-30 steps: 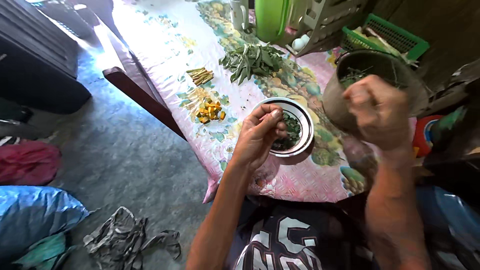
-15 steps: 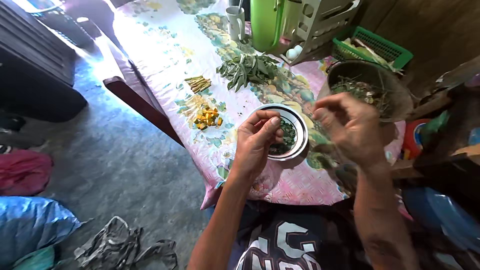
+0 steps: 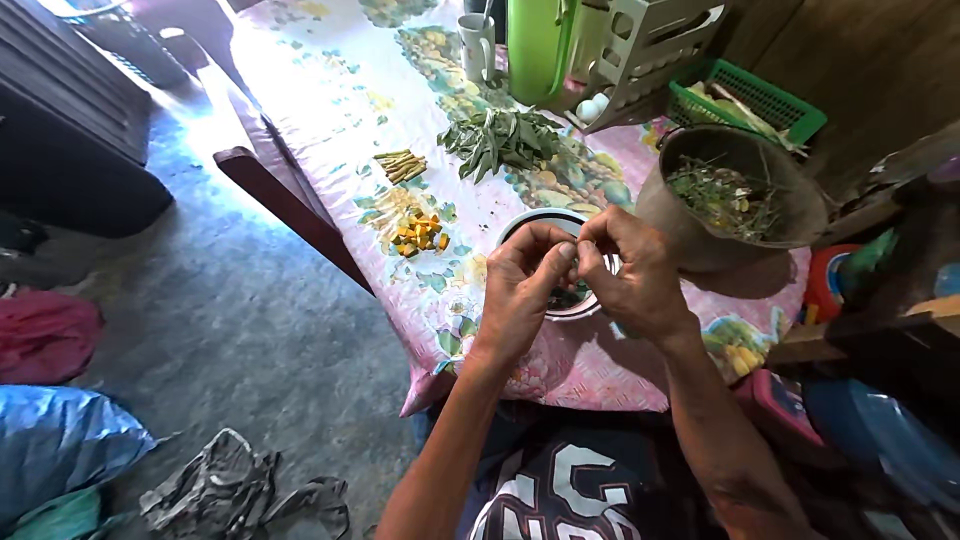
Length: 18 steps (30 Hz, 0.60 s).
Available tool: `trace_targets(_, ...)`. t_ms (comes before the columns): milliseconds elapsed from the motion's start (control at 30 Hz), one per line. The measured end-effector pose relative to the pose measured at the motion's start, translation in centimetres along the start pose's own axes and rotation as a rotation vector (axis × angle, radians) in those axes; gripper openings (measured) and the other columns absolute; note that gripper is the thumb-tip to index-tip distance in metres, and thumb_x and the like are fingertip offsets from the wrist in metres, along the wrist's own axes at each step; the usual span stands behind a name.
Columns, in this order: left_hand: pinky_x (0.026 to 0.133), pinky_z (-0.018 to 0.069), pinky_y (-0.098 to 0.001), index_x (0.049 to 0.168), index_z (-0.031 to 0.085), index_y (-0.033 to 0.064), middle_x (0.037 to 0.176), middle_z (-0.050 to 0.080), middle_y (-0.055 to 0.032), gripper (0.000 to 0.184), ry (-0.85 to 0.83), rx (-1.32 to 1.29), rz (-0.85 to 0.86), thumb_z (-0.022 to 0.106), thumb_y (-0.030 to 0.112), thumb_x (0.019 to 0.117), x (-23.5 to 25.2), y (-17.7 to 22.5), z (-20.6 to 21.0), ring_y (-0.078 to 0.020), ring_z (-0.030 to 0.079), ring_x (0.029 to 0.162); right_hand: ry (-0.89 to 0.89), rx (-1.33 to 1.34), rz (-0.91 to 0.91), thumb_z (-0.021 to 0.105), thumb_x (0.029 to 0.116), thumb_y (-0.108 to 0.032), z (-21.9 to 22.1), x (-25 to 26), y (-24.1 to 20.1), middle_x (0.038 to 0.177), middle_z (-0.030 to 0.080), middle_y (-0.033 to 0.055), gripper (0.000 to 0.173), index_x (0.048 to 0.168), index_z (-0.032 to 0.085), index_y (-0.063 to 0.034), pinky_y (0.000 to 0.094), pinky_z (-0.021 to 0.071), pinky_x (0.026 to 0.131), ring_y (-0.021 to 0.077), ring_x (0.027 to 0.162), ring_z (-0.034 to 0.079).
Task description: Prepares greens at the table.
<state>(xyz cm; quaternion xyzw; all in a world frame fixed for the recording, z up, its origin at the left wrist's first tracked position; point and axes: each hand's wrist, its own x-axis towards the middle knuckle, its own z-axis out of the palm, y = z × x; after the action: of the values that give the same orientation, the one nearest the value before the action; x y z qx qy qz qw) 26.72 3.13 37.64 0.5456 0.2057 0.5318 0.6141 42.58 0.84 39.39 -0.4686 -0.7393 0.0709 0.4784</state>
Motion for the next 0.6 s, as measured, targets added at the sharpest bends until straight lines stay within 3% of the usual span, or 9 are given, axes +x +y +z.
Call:
trace_targets(133, 0.059, 0.0553, -0.0253, 0.107, 0.062, 0.0043, 0.086, 0.061, -0.0069, 0.010, -0.007, 0.112, 0.041, 0.054, 0.009, 0.1043, 0.1, -0.2, 0.4, -0.0125, 0.060, 0.066, 0.060, -0.180, -0.063, 0.059, 0.0917, -0.014, 0.0, -0.6, 0.6, 0.081, 0.056, 0.0056, 0.011, 0.090, 0.062, -0.0033, 0.0237, 0.0439, 0.052, 0.0102, 0.062, 0.052)
trace_targets(267, 0.060, 0.0573, -0.0273, 0.111, 0.063, 0.0054, 0.089, 0.062, -0.0068, 0.010, 0.040, 0.036, -0.021, 0.057, 0.009, 0.1039, 0.2, -0.1, -0.1, -0.0130, 0.061, 0.067, 0.031, -0.427, 0.094, 0.047, 0.1038, -0.023, -7.0, -0.2, 1.6, 0.075, 0.056, 0.0114, 0.027, 0.098, 0.060, -0.0002, 0.0382, 0.0454, 0.050, 0.0207, 0.059, 0.055)
trace_targets(333, 0.060, 0.0565, -0.0255, 0.111, 0.064, 0.0069, 0.089, 0.063, -0.0062, 0.011, 0.038, -0.024, -0.055, 0.058, 0.010, 0.1032, 0.3, 0.1, -0.6, -0.0114, 0.061, 0.067, 0.044, -0.575, 0.153, 0.039, 0.1070, -0.026, -11.4, 1.4, 3.3, 0.081, 0.060, 0.0223, 0.039, 0.099, 0.060, 0.0055, 0.0537, 0.0475, 0.062, 0.0342, 0.070, 0.060)
trace_targets(400, 0.059, 0.0549, -0.0232, 0.111, 0.065, 0.0081, 0.089, 0.063, -0.0059, 0.011, 0.034, -0.103, -0.080, 0.060, 0.009, 0.1021, 0.4, 0.3, -0.9, -0.0100, 0.059, 0.065, -0.023, -0.725, 0.256, 0.038, 0.1083, -0.029, -14.9, 2.5, 5.9, 0.089, 0.061, 0.0309, 0.045, 0.097, 0.059, 0.0093, 0.0644, 0.0450, 0.071, 0.0469, 0.082, 0.062)
trace_targets(433, 0.058, 0.0540, -0.0224, 0.110, 0.066, 0.0086, 0.089, 0.062, -0.0058, 0.010, 0.033, -0.135, -0.088, 0.060, 0.009, 0.1017, 0.5, 0.4, -0.8, -0.0094, 0.058, 0.064, -0.140, -0.792, 0.364, 0.043, 0.1076, -0.027, -16.2, 2.8, 6.7, 0.096, 0.063, 0.0349, 0.041, 0.103, 0.062, 0.0092, 0.0719, 0.0453, 0.076, 0.0543, 0.091, 0.063)
trace_targets(467, 0.057, 0.0529, -0.0215, 0.110, 0.066, 0.0091, 0.089, 0.062, -0.0054, 0.010, 0.034, -0.157, -0.093, 0.060, 0.009, 0.1015, 0.5, 0.4, -0.8, -0.0087, 0.058, 0.064, -0.261, -0.833, 0.478, 0.050, 0.1053, -0.022, -17.1, 3.0, 7.3, 0.105, 0.064, 0.0377, 0.033, 0.118, 0.064, 0.0058, 0.0784, 0.0440, 0.081, 0.0602, 0.100, 0.061)
trace_targets(500, 0.056, 0.0519, -0.0209, 0.109, 0.066, 0.0091, 0.089, 0.062, -0.0054, 0.010, 0.036, -0.172, -0.092, 0.060, 0.009, 0.1012, 0.6, 0.5, -0.7, -0.0083, 0.057, 0.064, -0.337, -0.867, 0.571, 0.059, 0.1008, -0.016, -17.5, 3.0, 7.7, 0.114, 0.063, 0.0391, 0.038, 0.136, 0.061, -0.0012, 0.0824, 0.0422, 0.084, 0.0638, 0.107, 0.059)
trace_targets(533, 0.056, 0.0518, -0.0208, 0.109, 0.066, 0.0088, 0.089, 0.062, -0.0055, 0.009, 0.038, -0.179, -0.090, 0.061, 0.009, 0.1011, 0.7, 0.5, -0.6, -0.0083, 0.057, 0.064, -0.354, -0.901, 0.606, 0.065, 0.0969, -0.014, -17.6, 2.9, 7.7, 0.119, 0.061, 0.0401, 0.049, 0.144, 0.056, -0.0048, 0.0839, 0.0410, 0.083, 0.0656, 0.109, 0.057)
trace_targets(600, 0.058, 0.0534, -0.0214, 0.109, 0.066, 0.0080, 0.089, 0.062, -0.0058, 0.009, 0.040, -0.196, -0.091, 0.061, 0.008, 0.1012, 0.6, 0.4, -0.4, -0.0089, 0.058, 0.065, -0.260, -0.911, 0.490, 0.065, 0.0965, -0.015, -16.6, 2.3, 6.5, 0.122, 0.059, 0.0391, 0.046, 0.140, 0.057, -0.0012, 0.0809, 0.0423, 0.084, 0.0636, 0.108, 0.057)
